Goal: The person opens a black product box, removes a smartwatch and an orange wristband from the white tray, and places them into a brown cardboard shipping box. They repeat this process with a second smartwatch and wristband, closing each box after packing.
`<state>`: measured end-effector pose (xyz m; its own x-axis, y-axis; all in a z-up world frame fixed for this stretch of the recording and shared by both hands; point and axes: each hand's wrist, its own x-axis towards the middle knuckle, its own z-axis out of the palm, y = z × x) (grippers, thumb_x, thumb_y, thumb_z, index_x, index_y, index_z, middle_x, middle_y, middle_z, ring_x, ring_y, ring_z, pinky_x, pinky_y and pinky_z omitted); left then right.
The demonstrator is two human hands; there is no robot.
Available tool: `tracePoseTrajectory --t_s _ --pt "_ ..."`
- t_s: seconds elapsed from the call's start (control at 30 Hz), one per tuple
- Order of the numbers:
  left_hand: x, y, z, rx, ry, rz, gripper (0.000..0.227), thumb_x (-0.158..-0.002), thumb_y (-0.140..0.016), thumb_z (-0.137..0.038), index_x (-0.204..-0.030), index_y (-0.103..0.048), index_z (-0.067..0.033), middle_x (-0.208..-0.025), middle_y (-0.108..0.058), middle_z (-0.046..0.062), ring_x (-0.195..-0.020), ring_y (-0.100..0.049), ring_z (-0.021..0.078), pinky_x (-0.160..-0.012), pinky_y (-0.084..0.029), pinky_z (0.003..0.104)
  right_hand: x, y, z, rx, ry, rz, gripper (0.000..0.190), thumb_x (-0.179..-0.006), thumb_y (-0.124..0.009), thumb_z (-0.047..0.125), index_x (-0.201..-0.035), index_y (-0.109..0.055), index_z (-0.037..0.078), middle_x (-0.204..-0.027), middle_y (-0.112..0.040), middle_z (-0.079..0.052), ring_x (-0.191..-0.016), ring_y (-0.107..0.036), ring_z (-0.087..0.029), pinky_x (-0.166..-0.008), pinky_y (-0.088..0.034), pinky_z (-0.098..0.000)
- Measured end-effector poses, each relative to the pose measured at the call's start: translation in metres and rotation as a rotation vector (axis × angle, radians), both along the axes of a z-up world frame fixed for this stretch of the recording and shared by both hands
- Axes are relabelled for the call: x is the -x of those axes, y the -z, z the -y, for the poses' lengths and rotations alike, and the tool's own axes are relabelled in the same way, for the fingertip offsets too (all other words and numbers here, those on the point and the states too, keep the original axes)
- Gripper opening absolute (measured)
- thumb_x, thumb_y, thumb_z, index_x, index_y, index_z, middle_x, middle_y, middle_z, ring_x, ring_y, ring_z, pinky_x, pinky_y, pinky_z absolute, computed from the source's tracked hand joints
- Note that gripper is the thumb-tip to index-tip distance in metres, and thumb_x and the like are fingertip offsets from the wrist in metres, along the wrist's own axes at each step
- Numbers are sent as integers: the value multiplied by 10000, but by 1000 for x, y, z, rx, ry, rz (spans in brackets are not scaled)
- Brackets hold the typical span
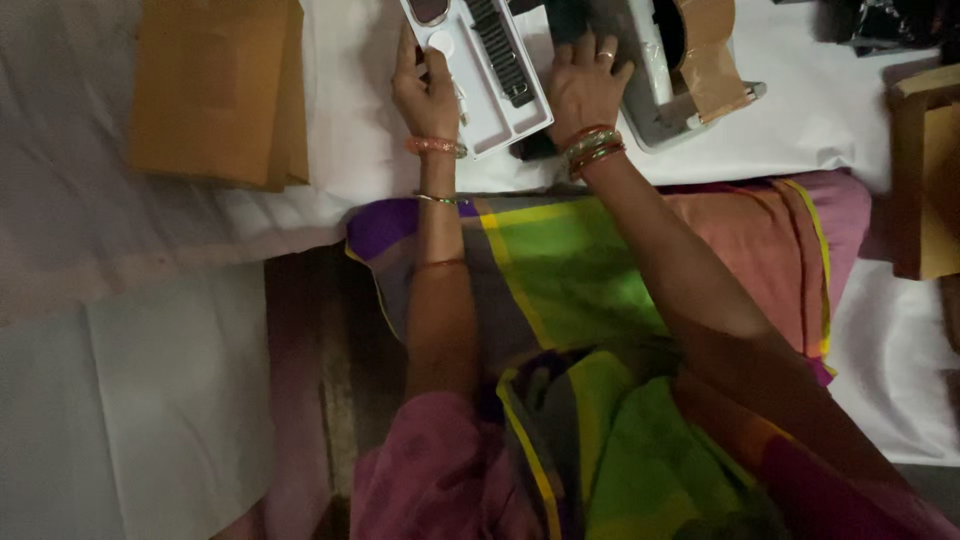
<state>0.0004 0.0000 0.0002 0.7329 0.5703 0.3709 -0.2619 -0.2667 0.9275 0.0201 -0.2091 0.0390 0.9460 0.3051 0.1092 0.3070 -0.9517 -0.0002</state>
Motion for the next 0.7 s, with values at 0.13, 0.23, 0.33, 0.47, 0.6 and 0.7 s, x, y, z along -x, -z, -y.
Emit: tracePoseTrajectory --t_s 0.13,0.23,0.33,0.47,0.6,0.7 --pt "1 -6 1 76 15 -60 523 -998 -505 24 -1505 -538 -98 -724 -583 -39 -592 -509 23 -528 -456 220 -12 -2 -1 -41 36 -87 487 -824 -816 113 -1253 -607 16 -1420 -542 -235 -1373 -410 -494 -1025 -373 -734" --pt "3 -10 1 85 30 -51 495 -1017 -506 31 -1500 -549 -66 -743 -553 -36 -604 -440 29 -529 -389 229 -15 -5 -2 -43 27 -127 697 -659 -849 72 -1297 -574 25 -1398 -526 -232 -1341 -398 -476 -990 -374 -718" --pt "5 -10 0 71 28 -15 492 -1020 -500 33 -1501 -549 -58 -768 -569 -42 -622 -460 29 -544 -412 235 -14 -4 -4 35 -21 -43 767 -541 -827 80 -1262 -572 12 -1296 -585 -226 -1263 -463 -448 -922 -410 -679" --pt "4 -8 -4 40 -9 5 493 -1020 -508 32 -1502 -543 -62 -780 -575 -42 -642 -477 33 -569 -435 237 -22 6 -11 -11 31 31 197 -1019 -703 109 -1163 -591 37 -1188 -700 -201 -1208 -594 -406 -975 -432 -685" --pt "4 -6 -5 95 -6 -27 490 -1019 -508 13 -1500 -545 -72 -737 -552 -37 -610 -456 40 -540 -411 238 -32 17 -7 -67 -11 135 321 -819 -767 141 -1068 -588 45 -936 -729 -192 -964 -668 -390 -765 -520 -562" --pt "5 -2 -7 55 -3 0 496 -1032 -498 3 -1517 -538 -91 -765 -557 -33 -634 -477 44 -566 -441 242 -37 16 -2 -118 -16 44 387 -741 -790 139 -1057 -597 26 -822 -725 -186 -841 -697 -385 -612 -559 -492"
